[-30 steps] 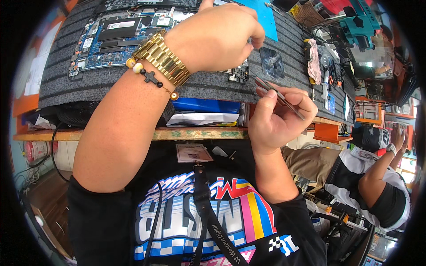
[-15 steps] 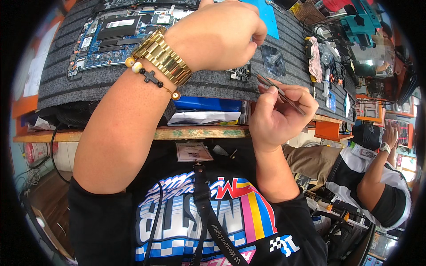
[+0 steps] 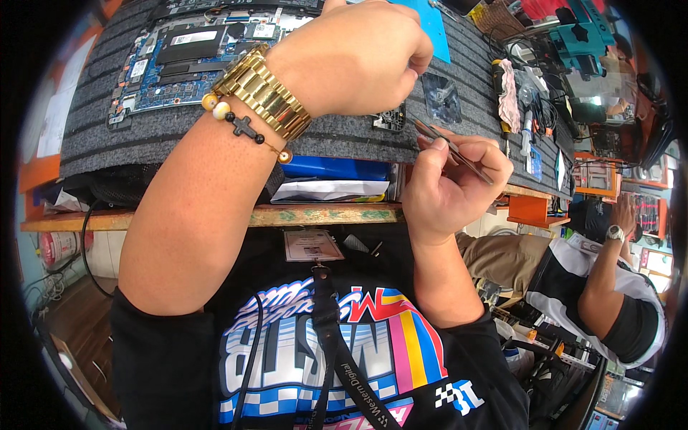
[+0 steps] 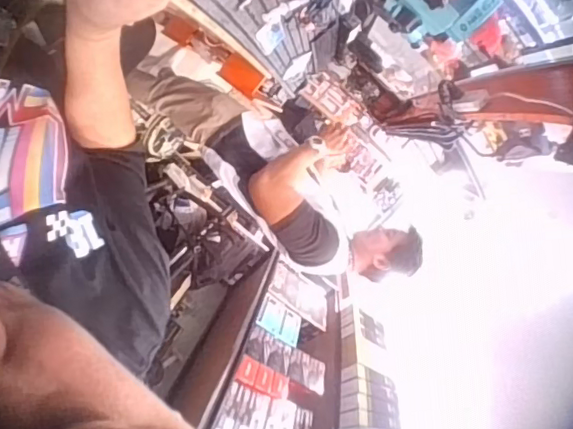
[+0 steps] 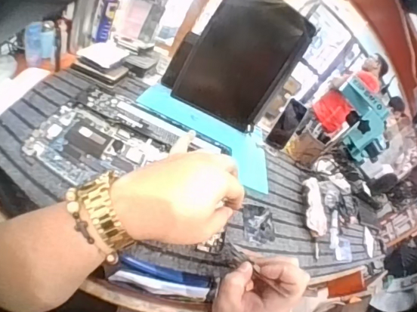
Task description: The person uses a small tool to manipulate internal components of a laptop, applies a substance from a tube, and places the back cover onto the device.
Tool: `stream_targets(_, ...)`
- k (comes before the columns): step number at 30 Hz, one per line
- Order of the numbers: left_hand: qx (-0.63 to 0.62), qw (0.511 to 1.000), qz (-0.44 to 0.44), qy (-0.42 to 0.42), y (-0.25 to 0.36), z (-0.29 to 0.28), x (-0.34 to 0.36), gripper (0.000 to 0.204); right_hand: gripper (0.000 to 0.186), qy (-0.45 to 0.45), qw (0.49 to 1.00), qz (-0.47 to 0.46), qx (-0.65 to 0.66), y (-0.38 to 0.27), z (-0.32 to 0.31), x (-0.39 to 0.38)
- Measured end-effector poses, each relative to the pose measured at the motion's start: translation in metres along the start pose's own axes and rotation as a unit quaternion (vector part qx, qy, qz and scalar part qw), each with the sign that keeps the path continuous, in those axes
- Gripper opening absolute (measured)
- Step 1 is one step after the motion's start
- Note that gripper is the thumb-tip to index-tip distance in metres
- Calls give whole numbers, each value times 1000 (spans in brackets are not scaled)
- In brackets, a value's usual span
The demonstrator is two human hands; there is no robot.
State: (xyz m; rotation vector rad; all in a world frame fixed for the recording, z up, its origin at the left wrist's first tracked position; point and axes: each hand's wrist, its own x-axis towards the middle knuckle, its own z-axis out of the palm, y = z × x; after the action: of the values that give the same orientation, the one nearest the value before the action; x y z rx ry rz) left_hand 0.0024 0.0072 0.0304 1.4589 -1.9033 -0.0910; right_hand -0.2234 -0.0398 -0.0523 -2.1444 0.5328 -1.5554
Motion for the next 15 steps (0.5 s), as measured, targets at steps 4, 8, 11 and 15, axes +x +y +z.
stream_targets(4, -28, 1000, -8, -7, -12, 12, 3, 15, 44, 7, 1000, 12, 9, -2, 1, 0)
stream_targets(8, 8, 1000, 0, 5, -1, 4, 0, 16, 43, -3, 1000, 11, -19, -1, 0, -1)
stream_targets(11, 13, 1000, -3, 3, -10, 14, 2, 16, 40, -10, 1000, 16, -21, -4, 0, 1)
stream_targets(15, 6, 1000, -2, 2, 1, 3, 0, 15, 37, -16, 999, 14, -35, -4, -2, 2)
